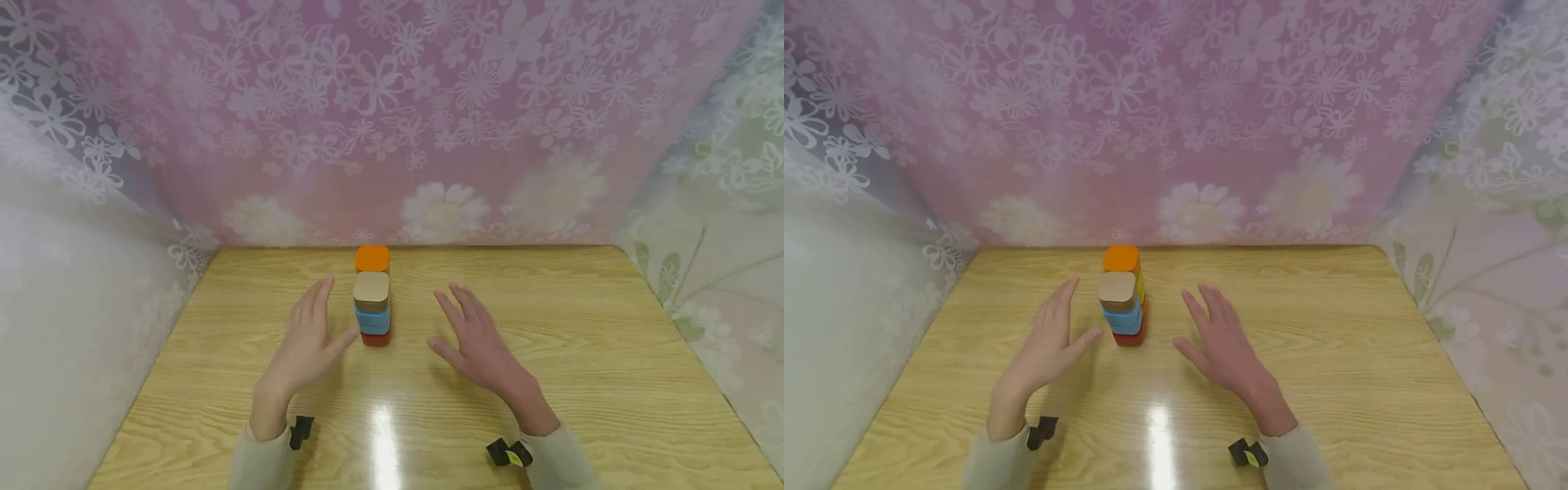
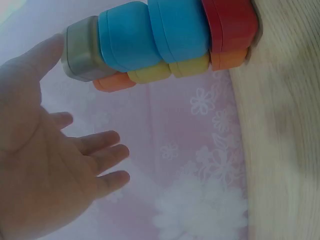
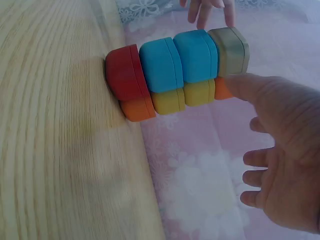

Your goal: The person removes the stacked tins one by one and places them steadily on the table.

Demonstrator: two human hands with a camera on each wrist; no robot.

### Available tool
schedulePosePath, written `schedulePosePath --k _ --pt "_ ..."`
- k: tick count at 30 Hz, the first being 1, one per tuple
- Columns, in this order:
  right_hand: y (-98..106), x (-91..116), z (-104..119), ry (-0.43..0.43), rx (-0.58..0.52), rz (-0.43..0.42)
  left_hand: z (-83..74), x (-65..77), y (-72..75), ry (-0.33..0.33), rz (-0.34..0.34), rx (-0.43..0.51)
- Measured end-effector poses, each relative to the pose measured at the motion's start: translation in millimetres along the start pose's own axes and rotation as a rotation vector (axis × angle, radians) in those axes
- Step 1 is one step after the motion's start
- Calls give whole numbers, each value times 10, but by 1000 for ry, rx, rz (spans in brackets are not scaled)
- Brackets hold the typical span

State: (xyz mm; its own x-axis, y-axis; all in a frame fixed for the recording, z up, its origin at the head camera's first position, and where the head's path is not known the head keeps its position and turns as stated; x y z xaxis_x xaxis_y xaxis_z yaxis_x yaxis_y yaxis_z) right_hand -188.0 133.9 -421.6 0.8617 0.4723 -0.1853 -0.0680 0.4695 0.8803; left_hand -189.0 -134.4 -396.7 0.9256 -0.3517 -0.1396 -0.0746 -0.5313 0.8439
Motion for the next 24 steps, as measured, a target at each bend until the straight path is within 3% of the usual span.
schedulePosePath --k 7,12,18,24 --pt "-9 -183 123 25 -325 -17 16 -140 -14 -52 -36 276" --pt "-50 -340 248 67 -455 -42 44 -209 -73 -71 -36 409" --pt "-117 -480 389 123 -505 -87 91 -242 -170 -78 -11 524" --pt "-189 -529 484 117 -469 -108 83 -255 -270 -68 29 538"
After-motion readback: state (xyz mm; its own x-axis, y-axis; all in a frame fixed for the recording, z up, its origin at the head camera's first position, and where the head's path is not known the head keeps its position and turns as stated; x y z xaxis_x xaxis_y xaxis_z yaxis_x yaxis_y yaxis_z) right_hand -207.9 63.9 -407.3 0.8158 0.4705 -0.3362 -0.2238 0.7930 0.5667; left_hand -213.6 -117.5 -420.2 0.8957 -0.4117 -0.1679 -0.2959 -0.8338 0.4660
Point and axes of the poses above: each hand's wrist, its own x-axis away from the middle knuckle, its own y-axis out of the back of the hand, z = x × y, the point moved 6 cm from there along -x, towards the middle knuckle, and after that the axes turned 6 degrees about z, right-handed, at the moved point
